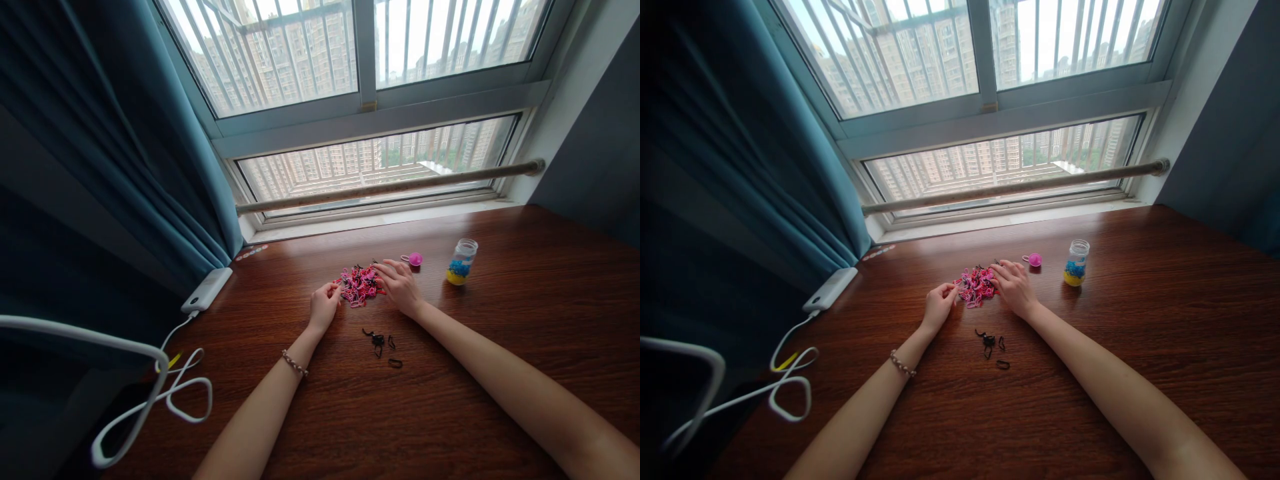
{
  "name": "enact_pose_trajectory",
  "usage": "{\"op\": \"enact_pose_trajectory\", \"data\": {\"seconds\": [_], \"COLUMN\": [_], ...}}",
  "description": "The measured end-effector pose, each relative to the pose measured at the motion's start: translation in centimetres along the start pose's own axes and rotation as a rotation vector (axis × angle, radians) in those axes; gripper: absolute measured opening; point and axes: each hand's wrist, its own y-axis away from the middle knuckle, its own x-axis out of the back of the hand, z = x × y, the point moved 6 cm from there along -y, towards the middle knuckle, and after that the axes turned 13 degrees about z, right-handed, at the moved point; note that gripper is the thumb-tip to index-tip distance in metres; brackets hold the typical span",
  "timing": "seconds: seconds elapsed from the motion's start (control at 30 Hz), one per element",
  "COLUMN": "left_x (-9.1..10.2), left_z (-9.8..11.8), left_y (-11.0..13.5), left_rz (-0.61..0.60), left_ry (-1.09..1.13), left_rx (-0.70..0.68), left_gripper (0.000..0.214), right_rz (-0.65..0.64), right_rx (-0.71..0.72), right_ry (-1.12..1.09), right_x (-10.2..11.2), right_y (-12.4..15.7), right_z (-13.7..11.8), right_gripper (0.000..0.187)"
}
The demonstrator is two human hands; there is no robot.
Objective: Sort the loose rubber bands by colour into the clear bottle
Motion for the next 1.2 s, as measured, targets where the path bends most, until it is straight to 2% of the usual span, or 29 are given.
{"op": "enact_pose_trajectory", "data": {"seconds": [0.17, 0.4, 0.73, 0.83, 0.9, 1.0, 1.07, 1.13, 1.2], "left_x": [0.0, 0.0, 0.0, 0.0, 0.0, 0.2, 0.3, 0.3, 0.1], "left_z": [0.2, 0.2, 0.2, 0.1, -0.1, -0.2, -0.2, -0.2, -0.2], "left_y": [0.0, 0.0, 0.0, 0.1, 0.0, -0.1, -0.2, -0.3, -0.3], "left_rz": [-0.007, -0.01, -0.006, -0.001, 0.001, 0.041, 0.065, 0.059, 0.035], "left_ry": [-0.002, 0.002, 0.009, 0.014, 0.012, -0.027, -0.067, -0.101, -0.137], "left_rx": [-0.002, 0.003, -0.004, 0.008, 0.018, 0.008, -0.012, -0.034, -0.058], "left_gripper": [0.028, 0.027, 0.027, 0.026, 0.025, 0.021, 0.018, 0.014, 0.011], "right_rz": [-0.034, -0.04, -0.042, 0.019, 0.047, -0.057, -0.132, -0.135, -0.09], "right_rx": [0.084, 0.096, -0.007, -0.101, -0.207, -0.457, -0.638, -0.746, -0.792], "right_ry": [0.091, 0.134, 0.102, -0.022, -0.222, -0.642, -0.852, -0.941, -0.942], "right_x": [-0.2, -0.1, -0.5, 0.0, 0.3, -0.7, -1.6, -2.1, -2.2], "right_y": [0.2, 0.3, 0.3, 0.1, 0.0, 0.3, 0.7, 0.9, 0.9], "right_z": [-0.7, -1.1, -0.2, 0.2, 0.8, 1.7, 2.3, 2.8, 3.3], "right_gripper": [0.032, 0.036, 0.033, 0.031, 0.034, 0.059, 0.069, 0.07, 0.067]}}
